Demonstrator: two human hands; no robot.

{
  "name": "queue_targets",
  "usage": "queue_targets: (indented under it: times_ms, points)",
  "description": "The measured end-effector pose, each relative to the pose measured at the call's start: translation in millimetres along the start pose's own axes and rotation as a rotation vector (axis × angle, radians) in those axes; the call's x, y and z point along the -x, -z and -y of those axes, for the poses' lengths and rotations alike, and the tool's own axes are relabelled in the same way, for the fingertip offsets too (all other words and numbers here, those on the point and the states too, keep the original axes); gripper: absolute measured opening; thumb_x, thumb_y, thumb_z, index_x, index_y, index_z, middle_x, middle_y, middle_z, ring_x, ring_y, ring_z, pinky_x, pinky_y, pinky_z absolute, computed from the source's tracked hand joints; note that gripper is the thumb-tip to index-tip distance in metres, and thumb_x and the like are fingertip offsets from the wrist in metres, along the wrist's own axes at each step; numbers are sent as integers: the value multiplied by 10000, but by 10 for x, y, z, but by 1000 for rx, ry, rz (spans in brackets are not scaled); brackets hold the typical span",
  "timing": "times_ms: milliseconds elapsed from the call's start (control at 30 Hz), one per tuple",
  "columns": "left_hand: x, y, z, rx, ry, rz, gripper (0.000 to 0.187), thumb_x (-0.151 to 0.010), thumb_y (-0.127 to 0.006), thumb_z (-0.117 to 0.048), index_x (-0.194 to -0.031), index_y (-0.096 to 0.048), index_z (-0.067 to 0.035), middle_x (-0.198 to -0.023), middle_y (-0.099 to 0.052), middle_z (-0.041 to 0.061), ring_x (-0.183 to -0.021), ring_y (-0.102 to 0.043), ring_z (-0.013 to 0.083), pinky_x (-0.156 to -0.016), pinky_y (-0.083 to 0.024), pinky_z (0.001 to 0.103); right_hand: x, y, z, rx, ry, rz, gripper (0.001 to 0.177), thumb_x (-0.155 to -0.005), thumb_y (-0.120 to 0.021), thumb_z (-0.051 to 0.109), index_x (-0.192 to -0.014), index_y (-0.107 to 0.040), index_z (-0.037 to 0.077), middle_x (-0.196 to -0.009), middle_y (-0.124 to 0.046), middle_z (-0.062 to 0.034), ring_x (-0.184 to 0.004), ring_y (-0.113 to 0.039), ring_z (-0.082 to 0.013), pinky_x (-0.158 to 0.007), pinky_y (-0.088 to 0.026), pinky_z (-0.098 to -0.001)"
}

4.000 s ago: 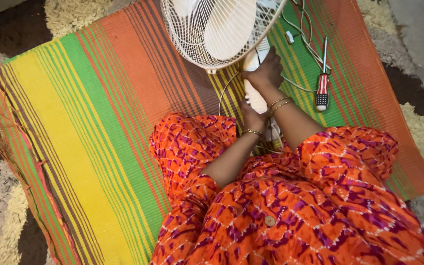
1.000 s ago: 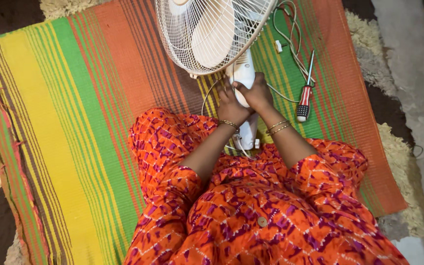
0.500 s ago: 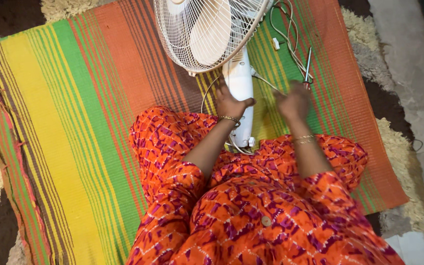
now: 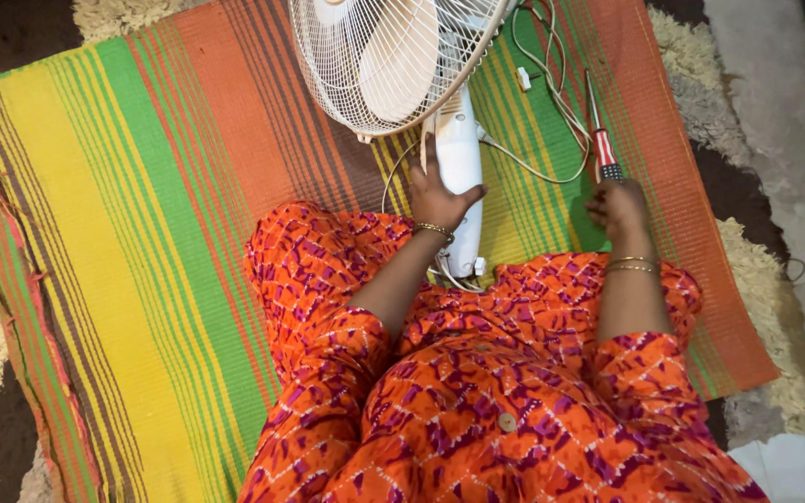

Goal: The person sits on a mat and uses a screwdriver to remove and reinsert screws on the base of a white pedestal fan. They repeatedly loosen and tighten the same screws while adjusting the fan's position.

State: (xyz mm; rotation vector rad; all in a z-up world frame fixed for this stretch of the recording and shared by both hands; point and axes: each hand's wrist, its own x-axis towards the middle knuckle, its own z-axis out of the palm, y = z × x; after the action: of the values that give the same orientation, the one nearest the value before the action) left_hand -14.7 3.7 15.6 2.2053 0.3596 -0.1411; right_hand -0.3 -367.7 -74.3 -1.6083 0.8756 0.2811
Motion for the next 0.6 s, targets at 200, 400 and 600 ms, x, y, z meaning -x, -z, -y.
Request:
queue_targets:
  times_ms: [200, 400, 600]
  points:
    - [-36, -124, 127, -53, -139, -64, 1323, -622, -916, -549, -1632, -103, -284, -1515, -305, 313, -1329, -452, 517, -1070, -459, 540, 65, -278, 203, -252, -218, -33, 431, -938, -688, 593, -980, -568, 182, -674, -522, -1, -521, -526, -157, -454, -419, -298]
    - [-37, -106, 87, -40, -133, -74, 1336, -613, -919, -536, -1629, -93, -269, -1553, -240, 344, -1388, -372, 544, -1093, -430, 560, 778, -246, 898, -329, 325, 76, 287, -978, -735, 378, -1009, -642, 108, -702, -624, -6, -552, -600, -123, -489, -456, -258]
    - [-20, -62, 12, -108, -23, -5, 1332, -608, -923, -524, -1613, -82, -287, -1595, -180, 303, -1438, -303, 533, -1081, -428, 550, 1543, -255, 1605, 103, 535, 224, 390, -849, -817, 78, -1227, -733, 27, -819, -665, 8, -593, -556, -46, -512, -430, -222]
